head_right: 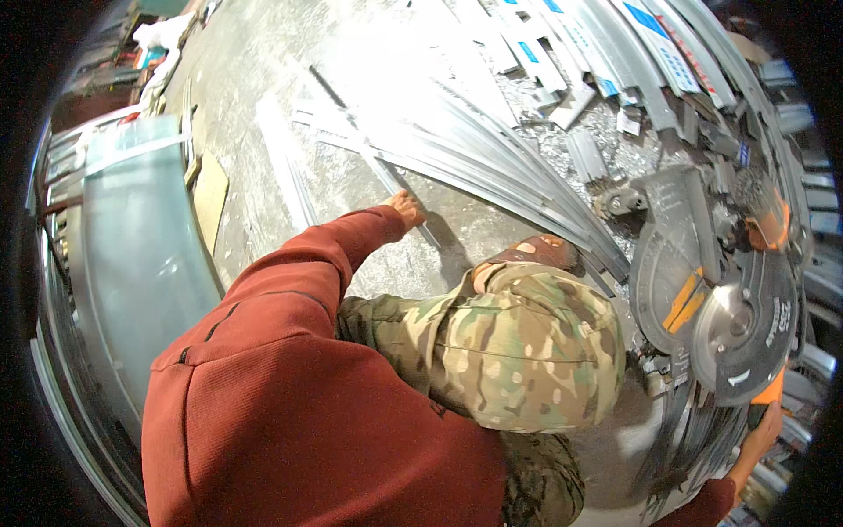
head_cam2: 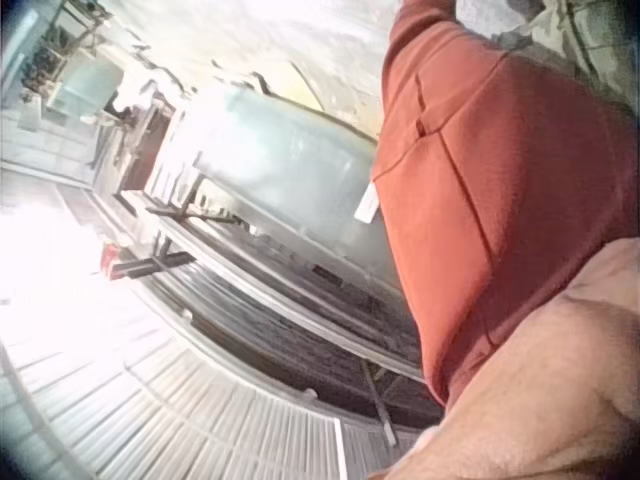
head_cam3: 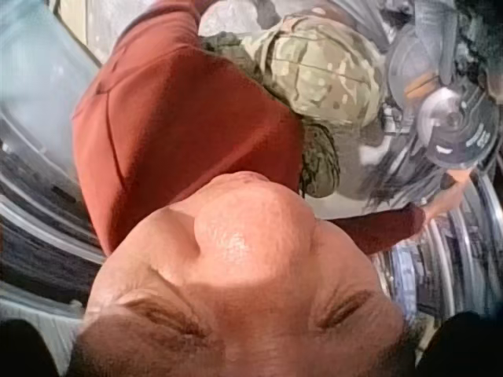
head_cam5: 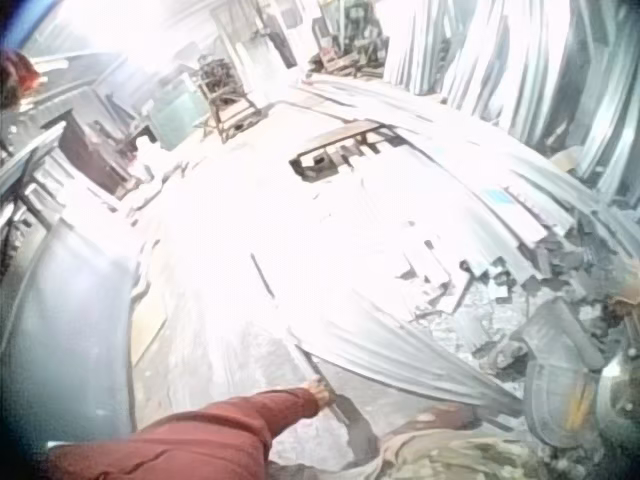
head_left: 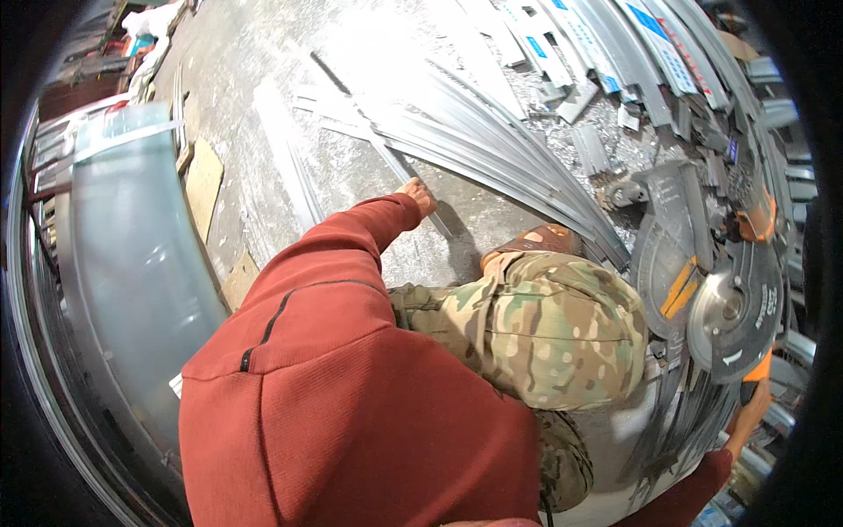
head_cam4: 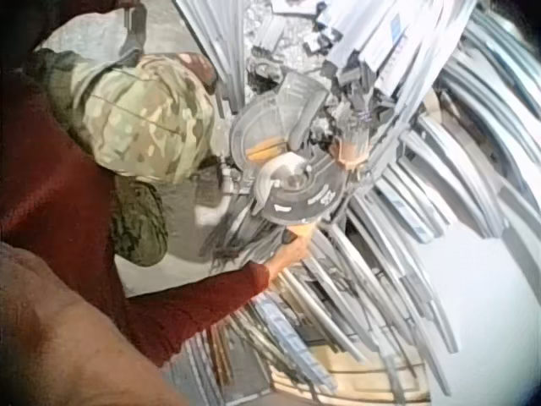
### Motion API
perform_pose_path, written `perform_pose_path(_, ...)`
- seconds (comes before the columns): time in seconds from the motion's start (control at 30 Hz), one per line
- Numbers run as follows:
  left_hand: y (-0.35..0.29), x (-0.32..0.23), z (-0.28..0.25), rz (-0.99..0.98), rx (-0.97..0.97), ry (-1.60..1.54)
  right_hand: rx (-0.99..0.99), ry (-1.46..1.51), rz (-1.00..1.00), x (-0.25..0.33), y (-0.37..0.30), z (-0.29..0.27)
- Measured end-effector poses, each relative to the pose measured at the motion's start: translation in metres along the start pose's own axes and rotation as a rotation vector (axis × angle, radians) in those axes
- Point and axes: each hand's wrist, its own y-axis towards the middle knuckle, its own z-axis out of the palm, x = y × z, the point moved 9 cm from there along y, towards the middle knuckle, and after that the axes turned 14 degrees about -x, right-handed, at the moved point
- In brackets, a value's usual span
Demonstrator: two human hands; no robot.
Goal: The person uses a miter saw to cut multiple aluminum profiles into shorter pieces. They position each profile against the saw's fence, lower the blade to cut, and then remove the cut piece before repeating the process with the next profile.
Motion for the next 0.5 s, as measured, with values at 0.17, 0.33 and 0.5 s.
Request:
perform_pose_path(0.17,-0.039,-0.002,-0.009,-0.122,0.117,-0.016,-0.009,0.196,0.211,-0.01,-0.01,-0.009)
perform_pose_path(0.33,-0.066,-0.002,0.018,-0.309,0.157,-0.065,0.023,0.124,0.168,-0.011,0.0,-0.003)
perform_pose_path(0.5,-0.074,-0.004,0.049,-0.453,0.253,-0.173,0.058,0.063,0.153,-0.013,0.005,-0.015)
